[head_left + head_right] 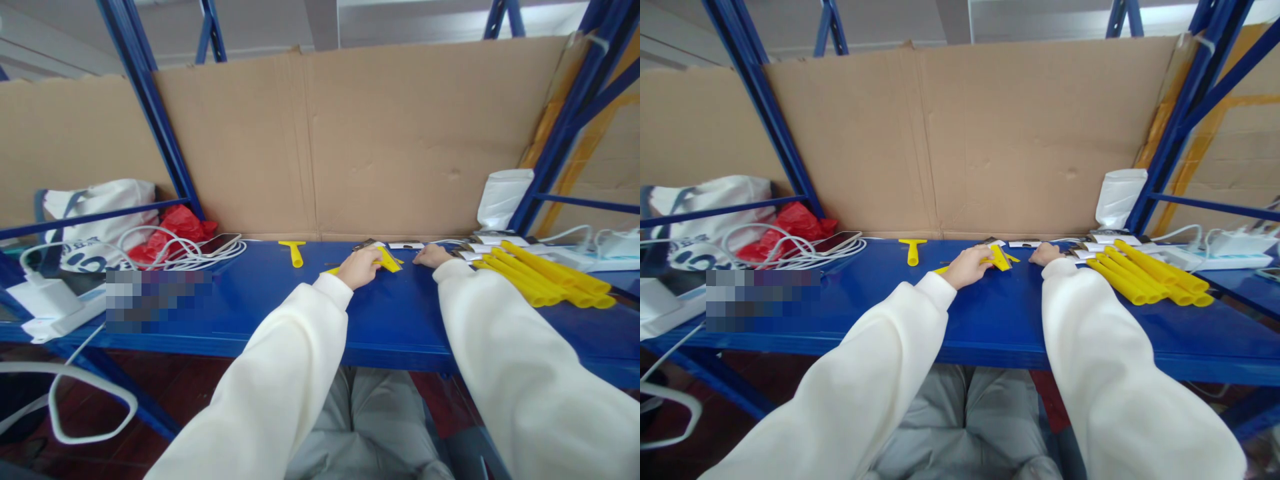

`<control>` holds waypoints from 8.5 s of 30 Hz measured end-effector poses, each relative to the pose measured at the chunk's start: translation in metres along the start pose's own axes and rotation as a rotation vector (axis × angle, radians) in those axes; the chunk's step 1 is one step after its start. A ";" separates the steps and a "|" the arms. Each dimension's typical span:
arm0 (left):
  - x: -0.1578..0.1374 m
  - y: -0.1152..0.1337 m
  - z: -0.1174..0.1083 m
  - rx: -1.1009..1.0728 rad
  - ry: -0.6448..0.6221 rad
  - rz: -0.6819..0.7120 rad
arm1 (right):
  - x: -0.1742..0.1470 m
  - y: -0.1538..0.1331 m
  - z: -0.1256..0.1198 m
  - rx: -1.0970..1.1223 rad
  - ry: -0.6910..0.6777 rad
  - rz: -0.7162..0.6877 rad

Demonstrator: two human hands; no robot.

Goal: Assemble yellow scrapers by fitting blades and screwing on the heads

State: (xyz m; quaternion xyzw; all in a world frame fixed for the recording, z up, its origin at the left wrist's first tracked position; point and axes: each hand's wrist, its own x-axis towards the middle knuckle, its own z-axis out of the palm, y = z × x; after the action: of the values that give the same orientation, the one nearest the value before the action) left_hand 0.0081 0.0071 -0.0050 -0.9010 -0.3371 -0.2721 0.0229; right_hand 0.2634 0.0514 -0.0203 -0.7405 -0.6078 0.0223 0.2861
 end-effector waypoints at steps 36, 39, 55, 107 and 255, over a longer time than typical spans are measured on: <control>-0.002 0.008 0.002 0.041 -0.016 0.068 | -0.039 -0.082 -0.004 0.664 -0.191 -0.100; -0.002 0.008 0.001 0.045 -0.025 0.079 | -0.039 -0.083 -0.005 0.656 -0.182 -0.071; 0.003 -0.002 0.002 -0.077 0.094 0.017 | -0.037 -0.072 -0.020 0.729 -0.269 0.041; -0.002 0.000 -0.007 -0.014 -0.078 -0.209 | -0.020 0.004 -0.016 -0.357 -0.039 0.165; 0.011 -0.007 -0.015 -1.288 0.304 -1.077 | -0.015 -0.051 -0.018 1.207 0.405 -0.130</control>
State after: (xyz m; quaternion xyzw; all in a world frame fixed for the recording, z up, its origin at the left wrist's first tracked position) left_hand 0.0030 0.0156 0.0124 -0.4087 -0.4924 -0.5024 -0.5815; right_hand 0.2209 0.0354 0.0135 -0.4004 -0.4658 0.2026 0.7627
